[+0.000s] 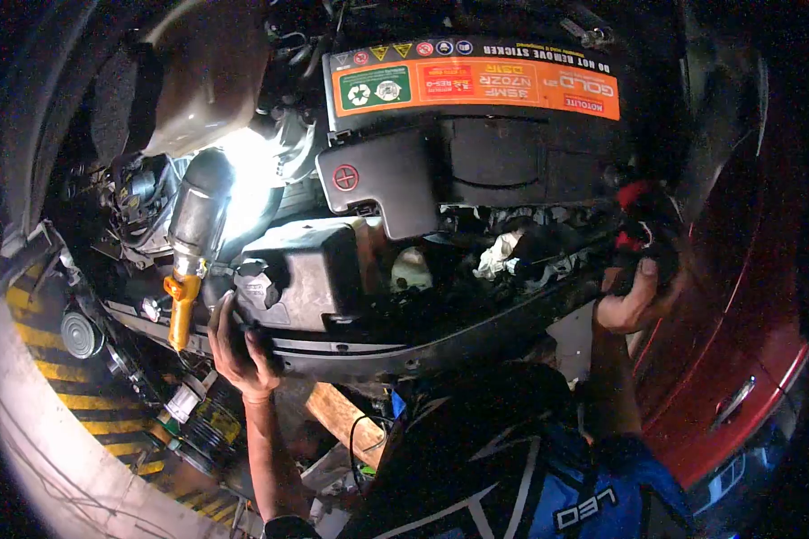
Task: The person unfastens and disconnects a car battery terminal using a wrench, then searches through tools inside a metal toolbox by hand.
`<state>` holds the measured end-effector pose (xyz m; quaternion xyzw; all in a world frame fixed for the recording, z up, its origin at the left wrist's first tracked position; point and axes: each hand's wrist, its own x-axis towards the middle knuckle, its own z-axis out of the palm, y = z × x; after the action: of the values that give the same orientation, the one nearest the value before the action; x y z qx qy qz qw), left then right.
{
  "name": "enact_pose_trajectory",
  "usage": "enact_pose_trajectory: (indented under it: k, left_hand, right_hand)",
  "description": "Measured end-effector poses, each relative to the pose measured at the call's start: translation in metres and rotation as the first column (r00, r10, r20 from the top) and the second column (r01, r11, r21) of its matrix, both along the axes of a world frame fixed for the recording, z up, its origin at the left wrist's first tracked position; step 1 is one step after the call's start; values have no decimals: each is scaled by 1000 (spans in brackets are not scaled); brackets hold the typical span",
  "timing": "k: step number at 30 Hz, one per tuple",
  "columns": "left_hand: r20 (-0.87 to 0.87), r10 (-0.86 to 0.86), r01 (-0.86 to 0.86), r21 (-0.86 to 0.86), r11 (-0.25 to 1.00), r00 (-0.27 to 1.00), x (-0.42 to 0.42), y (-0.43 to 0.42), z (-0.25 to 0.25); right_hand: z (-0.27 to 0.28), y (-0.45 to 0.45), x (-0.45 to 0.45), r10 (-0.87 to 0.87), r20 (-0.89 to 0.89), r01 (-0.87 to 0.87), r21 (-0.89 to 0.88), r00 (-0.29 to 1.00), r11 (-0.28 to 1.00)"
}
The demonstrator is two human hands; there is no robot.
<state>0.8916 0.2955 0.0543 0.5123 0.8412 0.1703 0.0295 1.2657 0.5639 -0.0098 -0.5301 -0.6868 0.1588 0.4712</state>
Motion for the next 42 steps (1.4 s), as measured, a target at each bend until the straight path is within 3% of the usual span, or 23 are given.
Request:
enact_pose_trajectory:
  k: [2, 4, 12, 14, 17, 20, 21, 24, 25, 28, 30, 32, 34, 36, 38, 41, 42]
  left_hand:
    - [-13, 0, 0, 0, 1000, 1000, 0, 1, -1]
    - [-12, 7, -7, -4, 1000, 1000, -1, 0, -1]
    - [10, -5, 4, 25, 1000, 1000, -1, -1, -2]
    - [7, -6, 6, 9, 1000, 1000, -1, -3, 0]
    - [73, 3, -7, 57, 998, 997, -2, -5, -3]
    - [46, 1, -4, 51, 999, 999, 0, -4, 1]
    - [56, -18, 13, 83, 996, 998, 0, -4, 1]
    - [41, -17, 13, 104, 994, 999, 1, -6, 4]
    - [69, 6, -15, 135, 991, 998, 1, -8, 1]
    - [-24, -37, 41, 169, 985, 999, 2, -12, 2]
    - [-18, 12, -9, 179, 984, 1000, 3, -14, 1]
    - [7, 4, -5, 180, 984, 1000, 1, -18, 1]
    - [120, 50, -87, 323, 942, 992, 2, -23, 3]
    - [214, 112, -200, 455, 868, 970, -5, -30, -8]
    - [431, 56, -317, 564, 762, 901, -10, -36, -15]
    - [326, 129, -298, 546, 783, 937, -12, -37, -17]
    - [315, 120, -285, 552, 784, 941, -13, -34, -16]
  right_hand:
    - [-14, -1, 9, 29, 184, -64, 184, 982, 981]
    - [-18, -1, 13, 68, 256, -136, 256, 964, 957]
    - [-7, 2, -3, 72, -208, -68, 23, 975, 997]
    - [-3, -2, 0, 51, 3, -51, 32, 999, 998]
    - [-22, -7, 9, -43, 219, -2, 200, 975, 980]
    - [-21, -5, -1, -172, 200, 106, 305, 965, 947]
    - [-22, 1, 6, -181, 334, 22, 428, 925, 904]
    - [-12, -3, 4, -69, 230, -10, 328, 971, 945]
    - [-10, 3, 6, -115, 351, -53, 435, 929, 899]
    - [-2, -1, -2, -3, -171, 16, 77, 985, 997]
    - [33, -24, -20, 3, -576, -113, -156, 818, 981]
    - [69, -68, -42, 282, -374, -283, 53, 884, 958]
    - [81, -114, -75, 435, -182, -381, 268, 882, 885]
    - [104, -145, -108, 806, 54, -808, 43, 589, 588]
    - [96, -182, -160, 779, 403, -853, 8, 480, 521]
    - [73, -219, -172, 801, 357, -853, -18, 482, 521]
    - [79, -225, -166, 835, 190, -850, -7, 516, 527]
